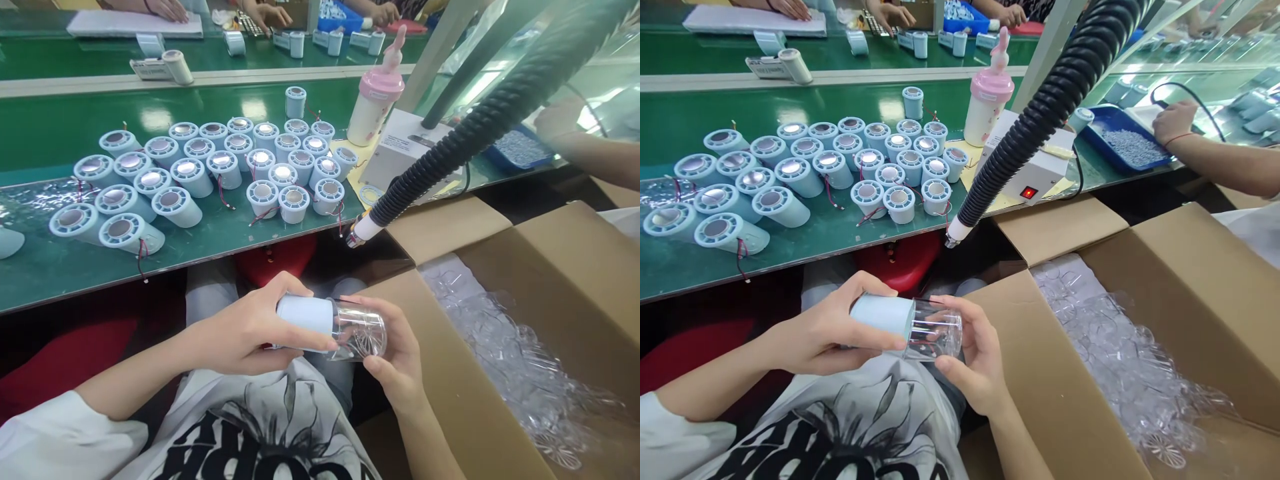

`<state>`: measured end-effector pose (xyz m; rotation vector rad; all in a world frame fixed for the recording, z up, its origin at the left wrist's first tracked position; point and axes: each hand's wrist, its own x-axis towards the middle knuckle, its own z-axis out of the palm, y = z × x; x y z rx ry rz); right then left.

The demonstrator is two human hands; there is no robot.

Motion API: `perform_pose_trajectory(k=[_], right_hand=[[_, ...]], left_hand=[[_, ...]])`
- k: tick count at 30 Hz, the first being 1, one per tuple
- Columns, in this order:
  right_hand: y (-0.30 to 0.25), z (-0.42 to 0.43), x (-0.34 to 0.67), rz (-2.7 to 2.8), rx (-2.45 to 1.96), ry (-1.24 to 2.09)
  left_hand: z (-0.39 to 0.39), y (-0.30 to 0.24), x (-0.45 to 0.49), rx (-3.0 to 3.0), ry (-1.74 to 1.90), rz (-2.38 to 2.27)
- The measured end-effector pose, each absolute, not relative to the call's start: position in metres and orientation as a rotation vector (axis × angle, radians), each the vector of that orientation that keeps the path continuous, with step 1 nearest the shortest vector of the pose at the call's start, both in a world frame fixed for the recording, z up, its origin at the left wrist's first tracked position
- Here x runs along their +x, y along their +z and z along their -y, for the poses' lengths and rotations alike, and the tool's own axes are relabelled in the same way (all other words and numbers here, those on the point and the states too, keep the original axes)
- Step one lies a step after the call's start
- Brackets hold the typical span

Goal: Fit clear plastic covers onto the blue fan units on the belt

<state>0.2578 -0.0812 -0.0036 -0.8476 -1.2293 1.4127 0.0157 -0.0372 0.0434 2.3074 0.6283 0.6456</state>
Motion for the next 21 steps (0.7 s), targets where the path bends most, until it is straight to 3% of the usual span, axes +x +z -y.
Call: perform_pose_trajectory(k=[15,21], right_hand=[[-0.007,0.081,0.258,1.289,-0.838,1.489],[0.004,0.07,0.257,1.11,-0.837,1.844]], left_hand=[[0.038,0.033,0.009,2.229,0.652,-0.737],[0.03,0.027,0.011,2.011,0.666,-0.767]])
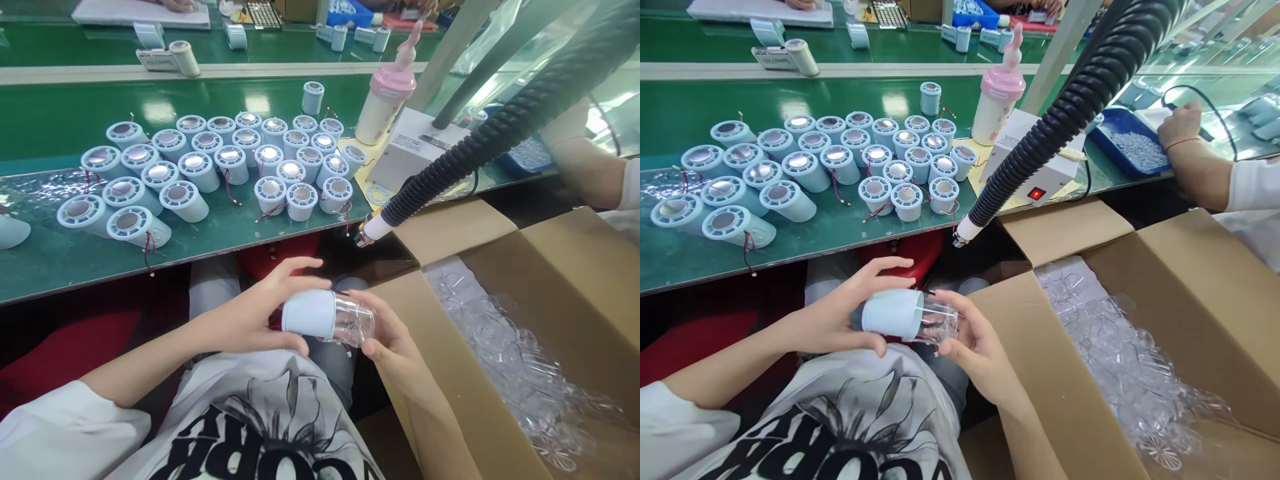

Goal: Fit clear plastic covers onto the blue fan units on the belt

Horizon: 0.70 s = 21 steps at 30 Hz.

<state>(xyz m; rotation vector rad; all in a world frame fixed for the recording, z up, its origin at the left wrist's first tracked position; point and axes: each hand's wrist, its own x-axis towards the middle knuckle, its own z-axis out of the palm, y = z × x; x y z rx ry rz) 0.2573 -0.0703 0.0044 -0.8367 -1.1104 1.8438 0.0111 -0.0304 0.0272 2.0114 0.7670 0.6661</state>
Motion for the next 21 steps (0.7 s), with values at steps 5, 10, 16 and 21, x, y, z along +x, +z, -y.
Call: perform_pose_trajectory(k=[5,10,16,21], right_hand=[[0.017,0.056,0.256,1.105,-0.914,2.05],[0.013,0.054,0.247,1.087,-1.023,2.085],[0.003,0.053,0.233,0.967,-1.034,2.178],[-0.002,0.056,0.237,0.913,-1.061,2.145]], left_hand=[[0.017,0.029,0.007,1.724,0.497,-0.796],[0.015,0.029,0.009,1.597,0.343,-0.804],[0.03,0.013,0.019,1.533,0.472,-0.871],[0.036,0.013,0.008,1.566,0.375,-0.851]])
